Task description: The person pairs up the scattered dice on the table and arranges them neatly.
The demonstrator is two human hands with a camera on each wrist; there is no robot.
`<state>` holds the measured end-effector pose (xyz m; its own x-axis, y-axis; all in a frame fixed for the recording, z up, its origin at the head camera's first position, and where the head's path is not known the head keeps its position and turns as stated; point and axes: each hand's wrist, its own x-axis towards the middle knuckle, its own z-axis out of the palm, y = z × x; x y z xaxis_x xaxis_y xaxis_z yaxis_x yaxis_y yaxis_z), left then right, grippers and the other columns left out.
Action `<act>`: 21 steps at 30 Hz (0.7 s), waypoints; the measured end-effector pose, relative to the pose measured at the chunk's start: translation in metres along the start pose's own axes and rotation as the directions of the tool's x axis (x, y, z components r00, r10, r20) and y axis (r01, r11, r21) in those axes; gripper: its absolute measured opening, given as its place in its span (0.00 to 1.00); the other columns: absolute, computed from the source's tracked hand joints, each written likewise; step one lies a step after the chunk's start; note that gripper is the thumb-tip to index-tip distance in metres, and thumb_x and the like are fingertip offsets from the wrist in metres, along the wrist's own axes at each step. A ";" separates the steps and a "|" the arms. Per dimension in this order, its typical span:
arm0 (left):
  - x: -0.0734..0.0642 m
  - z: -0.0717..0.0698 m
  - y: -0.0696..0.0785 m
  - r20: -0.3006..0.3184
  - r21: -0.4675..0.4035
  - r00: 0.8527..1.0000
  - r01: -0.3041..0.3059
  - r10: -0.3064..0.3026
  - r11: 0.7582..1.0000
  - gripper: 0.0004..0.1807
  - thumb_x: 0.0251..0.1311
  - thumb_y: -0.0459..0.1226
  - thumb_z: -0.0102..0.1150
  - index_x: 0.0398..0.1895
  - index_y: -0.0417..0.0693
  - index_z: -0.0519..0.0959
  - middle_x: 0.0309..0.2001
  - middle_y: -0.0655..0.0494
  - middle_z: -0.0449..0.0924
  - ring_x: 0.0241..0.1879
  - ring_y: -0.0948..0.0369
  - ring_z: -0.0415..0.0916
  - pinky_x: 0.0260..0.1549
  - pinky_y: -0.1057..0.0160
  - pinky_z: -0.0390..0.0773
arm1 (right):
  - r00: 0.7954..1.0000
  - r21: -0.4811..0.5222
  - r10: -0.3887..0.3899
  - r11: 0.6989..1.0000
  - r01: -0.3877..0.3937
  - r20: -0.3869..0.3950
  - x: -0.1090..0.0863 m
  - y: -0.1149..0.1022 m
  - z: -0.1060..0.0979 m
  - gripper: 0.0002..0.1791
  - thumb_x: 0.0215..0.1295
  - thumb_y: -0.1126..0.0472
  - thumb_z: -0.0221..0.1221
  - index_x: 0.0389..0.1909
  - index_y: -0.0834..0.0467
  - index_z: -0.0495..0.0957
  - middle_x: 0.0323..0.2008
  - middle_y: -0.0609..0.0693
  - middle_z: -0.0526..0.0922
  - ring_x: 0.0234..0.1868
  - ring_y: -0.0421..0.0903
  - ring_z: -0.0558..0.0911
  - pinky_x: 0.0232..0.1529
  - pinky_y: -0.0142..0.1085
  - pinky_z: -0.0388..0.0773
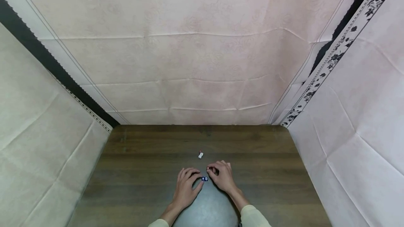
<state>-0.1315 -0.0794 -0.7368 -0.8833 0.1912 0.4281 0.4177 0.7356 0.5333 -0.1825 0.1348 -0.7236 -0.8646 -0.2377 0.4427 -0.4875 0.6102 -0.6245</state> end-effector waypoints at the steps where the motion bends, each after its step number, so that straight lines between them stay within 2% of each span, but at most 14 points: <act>1: 0.000 0.001 -0.001 -0.007 0.004 1.000 -0.008 0.008 1.000 0.11 0.66 0.45 0.82 0.48 0.60 0.92 0.57 0.60 0.90 0.65 0.50 0.82 0.73 0.25 0.71 | 1.000 -0.005 -0.001 1.000 0.001 0.004 0.000 0.000 0.000 0.05 0.68 0.62 0.79 0.42 0.51 0.95 0.26 0.39 0.82 0.32 0.36 0.72 0.46 0.37 0.62; 12: 0.000 0.006 -0.006 -0.036 -0.002 0.999 -0.033 0.033 0.999 0.11 0.65 0.45 0.82 0.48 0.59 0.92 0.57 0.61 0.89 0.65 0.50 0.82 0.72 0.25 0.71 | 0.999 -0.062 -0.012 0.998 0.015 0.051 0.001 0.000 -0.001 0.07 0.68 0.56 0.80 0.45 0.47 0.96 0.26 0.35 0.81 0.33 0.34 0.70 0.48 0.40 0.65; 21: 0.000 0.001 -0.001 -0.017 -0.011 1.000 -0.020 0.020 1.000 0.11 0.65 0.44 0.83 0.48 0.57 0.93 0.56 0.57 0.90 0.65 0.48 0.82 0.73 0.24 0.70 | 0.994 -0.080 0.006 0.997 0.003 0.110 0.000 0.001 -0.002 0.08 0.69 0.53 0.79 0.47 0.43 0.96 0.27 0.33 0.78 0.33 0.31 0.66 0.47 0.39 0.62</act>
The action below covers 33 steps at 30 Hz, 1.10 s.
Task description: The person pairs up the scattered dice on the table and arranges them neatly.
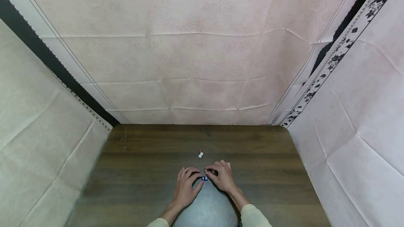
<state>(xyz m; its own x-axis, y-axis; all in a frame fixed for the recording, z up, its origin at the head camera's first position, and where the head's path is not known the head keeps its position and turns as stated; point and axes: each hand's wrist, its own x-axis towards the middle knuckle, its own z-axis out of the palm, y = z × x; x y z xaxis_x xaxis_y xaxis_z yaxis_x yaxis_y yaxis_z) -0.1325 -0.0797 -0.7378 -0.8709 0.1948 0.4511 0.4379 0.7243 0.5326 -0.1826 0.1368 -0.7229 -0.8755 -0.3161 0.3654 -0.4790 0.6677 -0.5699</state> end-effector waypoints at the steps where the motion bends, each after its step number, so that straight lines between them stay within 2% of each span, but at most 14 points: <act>1: 0.000 0.000 0.000 0.002 -0.003 1.000 0.002 -0.002 1.000 0.11 0.65 0.44 0.83 0.48 0.57 0.93 0.56 0.57 0.90 0.65 0.48 0.82 0.73 0.23 0.70 | 1.000 0.001 0.004 1.000 -0.004 0.006 0.000 0.000 0.000 0.08 0.69 0.53 0.79 0.47 0.43 0.96 0.27 0.33 0.78 0.34 0.31 0.66 0.47 0.39 0.62; 11: 0.000 0.002 -0.003 -0.022 0.013 0.999 -0.032 0.033 0.999 0.12 0.64 0.44 0.83 0.49 0.57 0.93 0.56 0.59 0.90 0.64 0.50 0.82 0.71 0.24 0.71 | 0.992 0.014 0.082 0.996 -0.083 0.095 0.002 -0.003 -0.004 0.09 0.72 0.50 0.77 0.50 0.41 0.95 0.27 0.30 0.75 0.34 0.31 0.64 0.49 0.39 0.61; 16: -0.001 0.002 -0.005 -0.010 -0.021 1.000 -0.025 0.025 0.999 0.13 0.66 0.45 0.82 0.50 0.57 0.92 0.57 0.58 0.90 0.65 0.48 0.82 0.72 0.23 0.69 | 0.992 0.014 0.083 0.996 -0.084 0.094 0.002 -0.004 -0.005 0.09 0.72 0.50 0.77 0.51 0.42 0.95 0.28 0.30 0.75 0.34 0.31 0.64 0.49 0.39 0.61; 22: -0.001 -0.001 -0.005 -0.009 -0.012 0.999 -0.032 0.032 0.999 0.16 0.64 0.45 0.83 0.52 0.55 0.92 0.57 0.57 0.90 0.65 0.48 0.82 0.71 0.24 0.70 | 0.993 0.017 0.079 0.997 -0.081 0.088 0.001 -0.004 -0.004 0.09 0.72 0.50 0.78 0.50 0.42 0.95 0.27 0.31 0.75 0.34 0.31 0.64 0.50 0.40 0.62; 29: 0.003 -0.017 0.000 0.103 -0.118 0.994 0.051 -0.039 0.992 0.21 0.62 0.41 0.84 0.58 0.50 0.91 0.60 0.53 0.90 0.69 0.45 0.81 0.77 0.23 0.65 | 0.996 0.007 0.056 0.998 -0.057 0.075 0.001 -0.004 -0.004 0.09 0.70 0.51 0.79 0.49 0.42 0.95 0.27 0.31 0.76 0.34 0.30 0.64 0.50 0.41 0.63; 31: 0.004 -0.021 0.001 0.114 -0.157 0.992 0.070 -0.052 0.985 0.22 0.61 0.38 0.84 0.58 0.47 0.90 0.60 0.51 0.90 0.69 0.45 0.82 0.78 0.22 0.65 | 0.997 -0.003 0.042 0.999 -0.042 0.063 0.001 -0.003 -0.004 0.10 0.69 0.52 0.79 0.49 0.43 0.95 0.27 0.32 0.76 0.35 0.30 0.64 0.49 0.41 0.63; 33: 0.005 -0.023 0.000 0.099 -0.196 0.993 0.077 -0.058 0.978 0.21 0.60 0.35 0.83 0.57 0.45 0.91 0.59 0.49 0.90 0.67 0.46 0.83 0.77 0.23 0.66 | 0.998 -0.003 0.031 1.000 -0.031 0.047 0.001 -0.003 -0.003 0.10 0.69 0.52 0.79 0.49 0.43 0.96 0.27 0.32 0.77 0.34 0.30 0.64 0.49 0.40 0.63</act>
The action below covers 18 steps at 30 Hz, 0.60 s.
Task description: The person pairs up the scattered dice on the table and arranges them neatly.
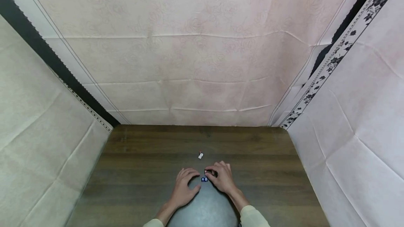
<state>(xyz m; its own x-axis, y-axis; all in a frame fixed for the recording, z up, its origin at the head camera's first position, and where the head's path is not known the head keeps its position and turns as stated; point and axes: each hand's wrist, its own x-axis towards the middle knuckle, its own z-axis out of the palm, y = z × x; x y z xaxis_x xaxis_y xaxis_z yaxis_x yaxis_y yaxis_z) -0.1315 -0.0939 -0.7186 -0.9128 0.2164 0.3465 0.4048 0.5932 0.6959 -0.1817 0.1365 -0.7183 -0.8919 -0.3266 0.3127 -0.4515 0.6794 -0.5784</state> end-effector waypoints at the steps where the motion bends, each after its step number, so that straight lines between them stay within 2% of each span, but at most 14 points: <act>1: 0.000 -0.001 0.000 -0.015 -0.020 1.000 -0.002 0.002 1.000 0.21 0.60 0.34 0.83 0.56 0.44 0.91 0.58 0.48 0.90 0.65 0.46 0.84 0.77 0.23 0.67 | 1.000 -0.005 -0.011 1.000 0.011 -0.011 0.000 0.000 0.000 0.10 0.68 0.52 0.80 0.48 0.43 0.96 0.27 0.33 0.77 0.34 0.29 0.64 0.48 0.40 0.63; 6: 0.003 -0.002 -0.004 -0.106 -0.034 0.994 -0.032 0.028 0.999 0.16 0.60 0.28 0.80 0.52 0.41 0.91 0.54 0.47 0.91 0.58 0.48 0.86 0.66 0.36 0.81 | 0.996 -0.011 -0.053 0.999 0.053 -0.065 -0.002 0.002 0.003 0.09 0.67 0.54 0.80 0.47 0.44 0.96 0.26 0.34 0.77 0.34 0.29 0.63 0.47 0.40 0.62; 9: 0.007 -0.003 -0.008 -0.140 -0.021 0.990 -0.036 0.032 0.999 0.14 0.62 0.27 0.79 0.51 0.41 0.92 0.53 0.47 0.92 0.58 0.48 0.85 0.60 0.43 0.83 | 0.996 -0.009 -0.052 0.999 0.052 -0.069 -0.002 0.002 0.003 0.09 0.67 0.54 0.80 0.47 0.44 0.96 0.26 0.34 0.76 0.35 0.29 0.62 0.48 0.39 0.62; 18: 0.024 -0.010 -0.016 -0.179 -0.013 0.984 -0.005 0.002 1.000 0.11 0.67 0.27 0.75 0.51 0.39 0.91 0.53 0.45 0.92 0.58 0.47 0.85 0.58 0.42 0.83 | 1.000 0.004 -0.009 1.000 0.009 -0.027 -0.001 -0.001 0.000 0.09 0.67 0.54 0.80 0.47 0.45 0.96 0.25 0.34 0.76 0.35 0.27 0.60 0.48 0.40 0.63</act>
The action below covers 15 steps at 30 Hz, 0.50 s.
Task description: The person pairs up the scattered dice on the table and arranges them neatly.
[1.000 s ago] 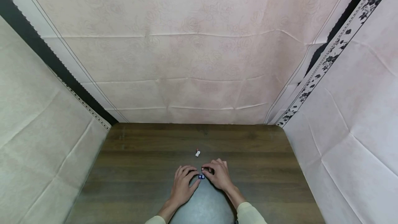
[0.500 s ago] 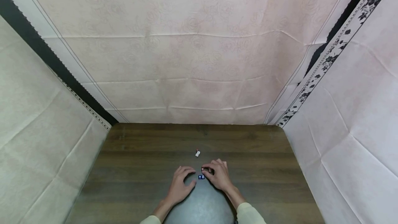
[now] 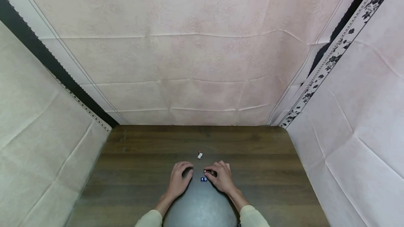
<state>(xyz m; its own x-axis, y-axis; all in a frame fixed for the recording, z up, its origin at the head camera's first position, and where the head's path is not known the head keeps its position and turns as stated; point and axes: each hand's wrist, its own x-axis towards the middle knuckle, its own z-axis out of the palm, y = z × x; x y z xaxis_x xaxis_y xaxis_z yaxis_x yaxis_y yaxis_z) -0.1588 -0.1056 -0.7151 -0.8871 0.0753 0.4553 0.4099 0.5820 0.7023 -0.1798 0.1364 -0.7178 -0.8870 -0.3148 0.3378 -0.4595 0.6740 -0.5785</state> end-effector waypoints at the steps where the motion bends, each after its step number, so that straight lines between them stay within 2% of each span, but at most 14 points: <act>1: 0.002 0.000 -0.001 0.002 -0.002 1.000 0.009 -0.009 1.000 0.11 0.67 0.27 0.75 0.51 0.39 0.92 0.54 0.45 0.92 0.58 0.47 0.85 0.59 0.42 0.84 | 1.000 0.001 0.000 1.000 0.000 -0.001 0.000 0.000 0.000 0.09 0.67 0.54 0.80 0.47 0.45 0.96 0.25 0.34 0.76 0.35 0.27 0.60 0.48 0.40 0.62; 7: 0.013 -0.001 -0.007 0.005 -0.009 0.999 0.053 -0.053 0.999 0.10 0.68 0.27 0.74 0.51 0.40 0.91 0.54 0.47 0.92 0.59 0.47 0.85 0.60 0.41 0.83 | 1.000 0.008 -0.015 1.000 0.015 -0.016 0.000 0.000 0.000 0.09 0.67 0.55 0.81 0.46 0.46 0.96 0.25 0.35 0.76 0.35 0.27 0.61 0.48 0.40 0.62; 15: 0.027 0.000 -0.011 0.003 -0.016 0.998 0.061 -0.061 0.998 0.10 0.69 0.27 0.74 0.51 0.39 0.92 0.54 0.46 0.92 0.57 0.45 0.86 0.59 0.40 0.83 | 0.997 0.000 -0.055 0.998 0.055 -0.060 -0.001 0.001 0.003 0.08 0.67 0.55 0.80 0.46 0.45 0.96 0.25 0.34 0.76 0.35 0.28 0.62 0.47 0.38 0.61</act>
<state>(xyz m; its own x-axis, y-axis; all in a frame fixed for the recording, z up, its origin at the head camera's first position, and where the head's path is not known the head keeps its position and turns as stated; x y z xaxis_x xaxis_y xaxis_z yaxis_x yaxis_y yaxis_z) -0.1874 -0.1103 -0.7109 -0.9113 0.0423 0.4096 0.3581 0.5725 0.7376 -0.1799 0.1356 -0.7212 -0.8561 -0.3104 0.4132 -0.5075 0.6560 -0.5587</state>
